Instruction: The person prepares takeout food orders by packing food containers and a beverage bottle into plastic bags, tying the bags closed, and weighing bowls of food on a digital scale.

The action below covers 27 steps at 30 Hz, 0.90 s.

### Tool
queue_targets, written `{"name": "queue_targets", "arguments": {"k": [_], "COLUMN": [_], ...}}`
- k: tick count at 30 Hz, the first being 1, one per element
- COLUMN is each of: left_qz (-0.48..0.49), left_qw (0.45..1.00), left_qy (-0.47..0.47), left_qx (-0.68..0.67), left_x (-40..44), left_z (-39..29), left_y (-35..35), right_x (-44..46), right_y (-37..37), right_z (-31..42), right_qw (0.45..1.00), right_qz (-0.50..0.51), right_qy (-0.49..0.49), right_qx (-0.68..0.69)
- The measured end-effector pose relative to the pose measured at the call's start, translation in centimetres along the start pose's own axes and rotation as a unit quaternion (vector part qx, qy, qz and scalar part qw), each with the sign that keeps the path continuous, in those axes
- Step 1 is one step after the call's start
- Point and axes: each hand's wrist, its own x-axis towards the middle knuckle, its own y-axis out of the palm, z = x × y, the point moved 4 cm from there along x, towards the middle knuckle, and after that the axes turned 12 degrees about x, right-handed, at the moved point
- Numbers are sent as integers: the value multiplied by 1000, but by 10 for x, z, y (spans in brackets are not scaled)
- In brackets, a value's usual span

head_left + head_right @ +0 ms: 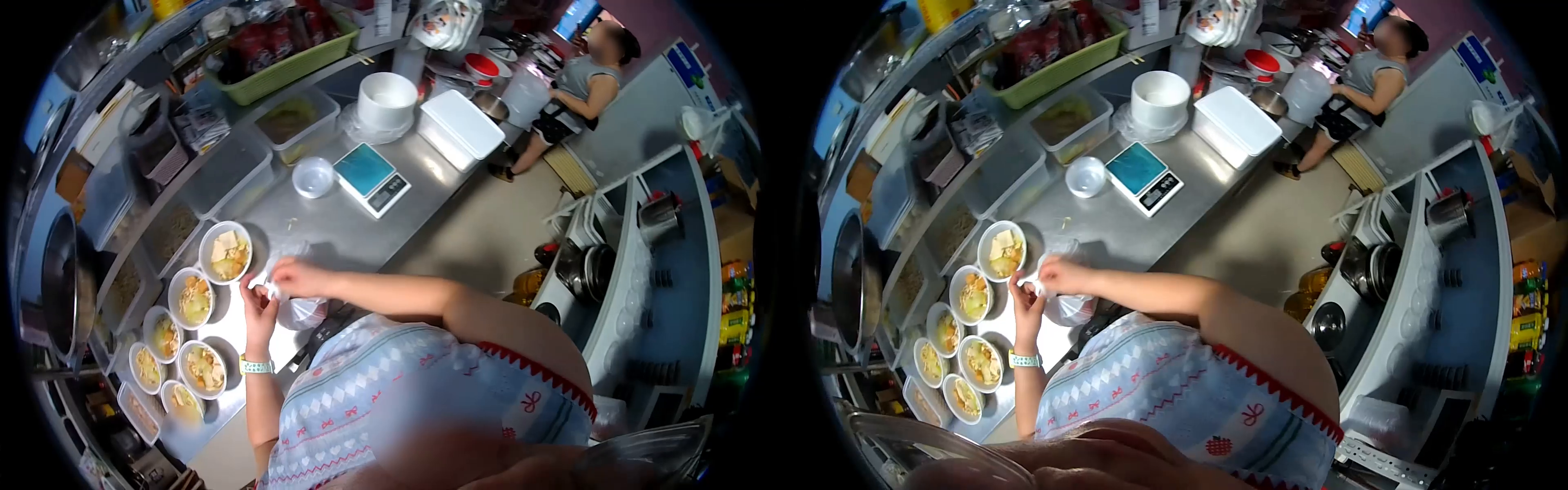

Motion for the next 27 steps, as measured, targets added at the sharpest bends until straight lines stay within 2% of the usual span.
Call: {"name": "queue_targets", "arguments": {"k": [1,2,3,4,5,6,8,9,10,11,12,13,15,16,17,18,19,20,21,22,24,25,27], "left_qz": [-11,-18,-8,7,-79,-108,-201,-227,-231,-248,-264,-251,-211,-194,-180,-172,-224,-276,-347,-420,-547,-583,-648], "left_qw": [996,996,992,986,980,972,965,967,967,959,951,954,965,969,973,974,967,956,934,903,836,810,755], "left_qy": [-38,-37,-78,-116,-123,-132,-111,-84,-83,-97,-110,-110,-120,-127,-139,-151,-124,-96,-80,-67,4,21,29], "left_qx": [-84,-80,-98,-116,-135,-164,-129,-74,-75,-95,-116,-124,-104,-83,-29,-2,-6,-11,24,58,48,64,98], "left_x": [-2,-2,-1,2,1,-1,-6,-8,-10,-12,-13,-13,-15,-18,-23,-29,-35,-42,-45,-51,-54,-61,-59], "left_z": [0,10,30,41,36,43,56,54,55,58,57,55,50,35,29,10,8,6,-5,-19,-43,-63,-83], "left_y": [-3,-13,-22,-29,-32,-34,-36,-39,-36,-31,-28,-26,-22,-20,-19,-15,-13,-9,0,15,54,77,127], "right_x": [-5,-10,-14,-24,-30,-32,-47,-47,-44,-39,-35,-33,-20,-12,6,30,44,59,81,93,108,116,137], "right_y": [-13,-21,-29,-41,-49,-46,-46,-42,-46,-51,-54,-63,-96,-137,-191,-260,-326,-383,-453,-494,-549,-571,-605], "right_z": [6,9,14,17,17,7,-26,-23,-21,-28,-32,-18,-20,18,23,57,70,100,115,133,171,176,176], "right_qw": [998,1000,995,989,979,979,964,960,960,978,971,978,993,997,999,984,969,936,901,857,832,838,915], "right_qz": [-57,-10,36,19,1,1,-154,-175,-172,-121,-66,-15,22,6,-31,-143,-200,-309,-365,-439,-475,-464,-337], "right_qy": [-19,5,22,24,25,20,55,61,59,143,225,200,91,34,7,-69,-125,-134,-225,-236,-211,-212,-213], "right_qx": [-13,-11,-92,-147,-202,-201,-211,-209,-211,-87,38,56,77,70,23,-83,78,103,-69,-127,-195,-192,-67]}}
